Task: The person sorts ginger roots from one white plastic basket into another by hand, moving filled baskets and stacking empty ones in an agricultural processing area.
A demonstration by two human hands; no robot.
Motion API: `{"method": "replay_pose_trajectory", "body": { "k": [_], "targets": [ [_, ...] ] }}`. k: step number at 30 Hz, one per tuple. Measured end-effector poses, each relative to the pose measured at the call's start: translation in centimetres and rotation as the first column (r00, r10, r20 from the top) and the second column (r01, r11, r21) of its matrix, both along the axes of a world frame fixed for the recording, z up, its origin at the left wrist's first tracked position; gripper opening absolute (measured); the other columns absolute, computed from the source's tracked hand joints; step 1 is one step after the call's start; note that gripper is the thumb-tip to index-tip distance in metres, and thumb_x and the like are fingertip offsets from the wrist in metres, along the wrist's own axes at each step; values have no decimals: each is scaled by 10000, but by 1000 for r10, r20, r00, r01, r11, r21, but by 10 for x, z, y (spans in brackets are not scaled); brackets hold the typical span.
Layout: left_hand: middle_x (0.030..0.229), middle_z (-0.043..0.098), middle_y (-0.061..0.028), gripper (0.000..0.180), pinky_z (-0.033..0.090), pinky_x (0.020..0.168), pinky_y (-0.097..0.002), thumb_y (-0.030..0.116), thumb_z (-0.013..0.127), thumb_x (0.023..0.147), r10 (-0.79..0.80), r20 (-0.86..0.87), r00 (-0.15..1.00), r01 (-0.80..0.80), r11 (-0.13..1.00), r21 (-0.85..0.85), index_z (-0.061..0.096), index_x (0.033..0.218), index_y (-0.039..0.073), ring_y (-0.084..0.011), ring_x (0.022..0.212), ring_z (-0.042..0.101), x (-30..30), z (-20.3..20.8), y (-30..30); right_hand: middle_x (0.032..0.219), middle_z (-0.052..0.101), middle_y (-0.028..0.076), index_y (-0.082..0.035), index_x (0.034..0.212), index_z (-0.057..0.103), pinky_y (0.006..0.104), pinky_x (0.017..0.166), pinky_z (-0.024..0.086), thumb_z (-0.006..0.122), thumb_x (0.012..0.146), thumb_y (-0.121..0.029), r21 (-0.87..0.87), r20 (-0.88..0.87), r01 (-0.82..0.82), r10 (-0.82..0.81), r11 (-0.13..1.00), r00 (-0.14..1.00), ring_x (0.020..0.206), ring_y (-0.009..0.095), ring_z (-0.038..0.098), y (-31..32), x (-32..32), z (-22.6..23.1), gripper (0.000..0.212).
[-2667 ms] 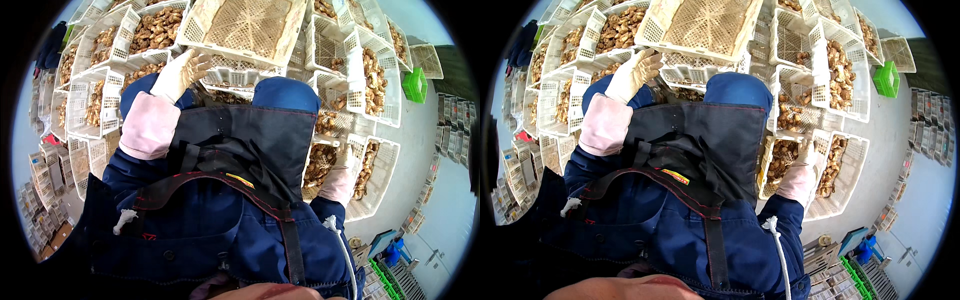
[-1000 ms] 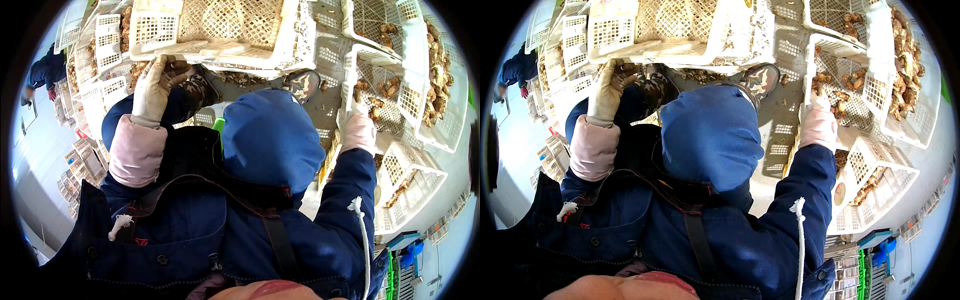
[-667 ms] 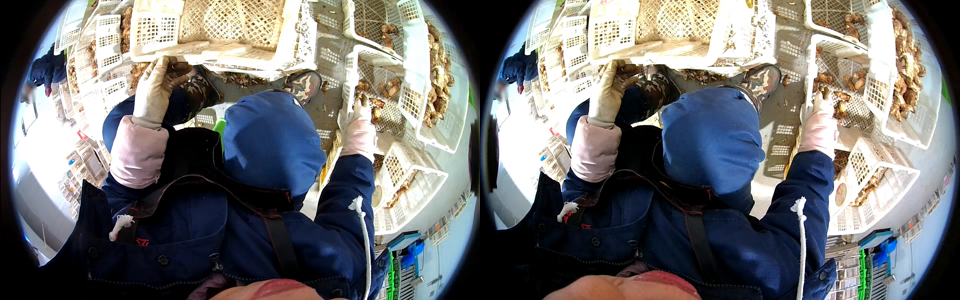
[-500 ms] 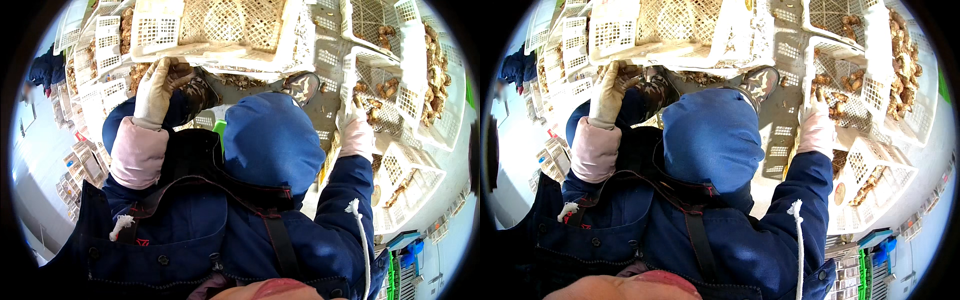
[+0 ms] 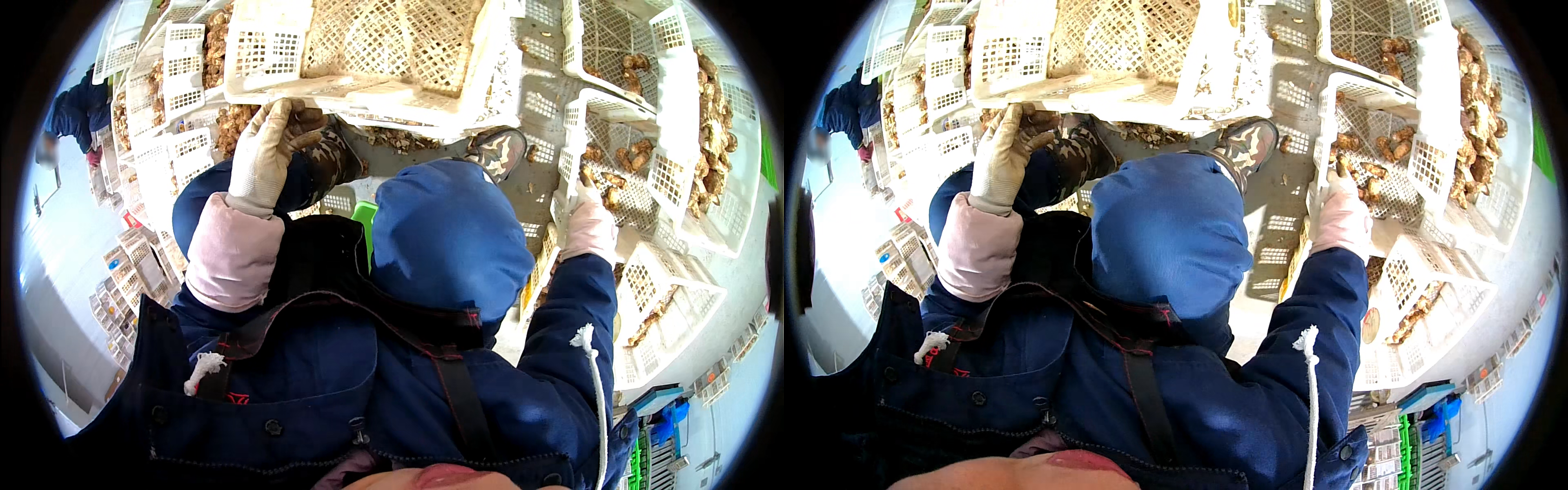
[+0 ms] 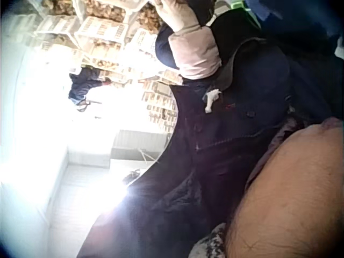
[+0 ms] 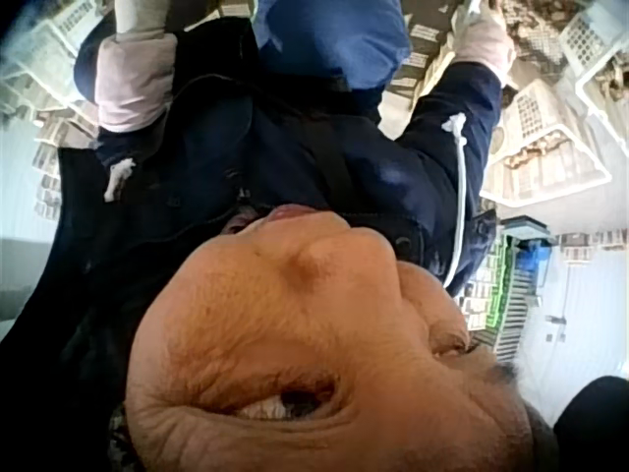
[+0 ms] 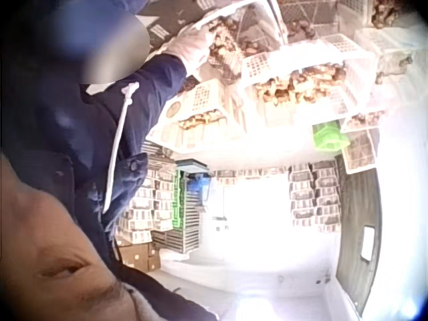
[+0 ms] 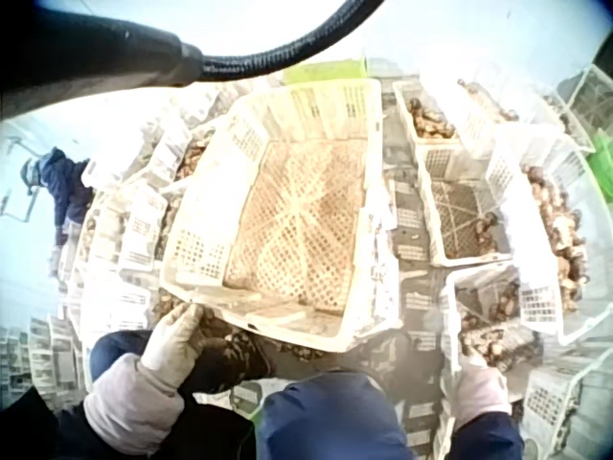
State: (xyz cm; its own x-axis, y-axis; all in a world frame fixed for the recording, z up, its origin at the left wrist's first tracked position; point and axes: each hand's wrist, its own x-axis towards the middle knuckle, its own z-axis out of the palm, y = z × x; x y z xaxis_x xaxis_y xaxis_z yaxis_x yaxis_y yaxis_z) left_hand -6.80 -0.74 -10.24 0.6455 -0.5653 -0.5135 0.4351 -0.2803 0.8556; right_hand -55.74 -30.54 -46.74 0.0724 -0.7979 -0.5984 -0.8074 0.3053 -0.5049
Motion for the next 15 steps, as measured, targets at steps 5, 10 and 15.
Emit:
{"method": "replay_pose_trajectory", "body": {
  "k": [5,10,15],
  "targets": [
    [1031,665,-122,290,546,819,-344,258,526,1008,34,-19,999,-35,999,-10,602,1120,1,-250,963,668,0,-3,-2,1065,650,104,-104,1369,507,321,758,503,581,950,-209,17,-62,-86,87,996,994,921,193,605,-12,17,2,438],
    [1016,665,-117,255,548,805,-341,227,518,1012,59,-17,998,-59,998,-16,602,1108,6,-249,952,669,0,0,-5,1021,656,96,-116,1370,504,322,721,511,577,957,-196,31,-71,-109,111,994,991,871,189,610,-11,18,-2,427],
    [1030,672,-147,293,558,804,-373,262,522,1007,3,9,1000,-2,999,-33,600,1108,-2,-260,927,672,3,-6,-19,976,662,88,-128,1371,501,323,684,518,572,964,-183,-53,49,3,0,999,999,821,185,615,6,-29,2,417]
  ]
}}
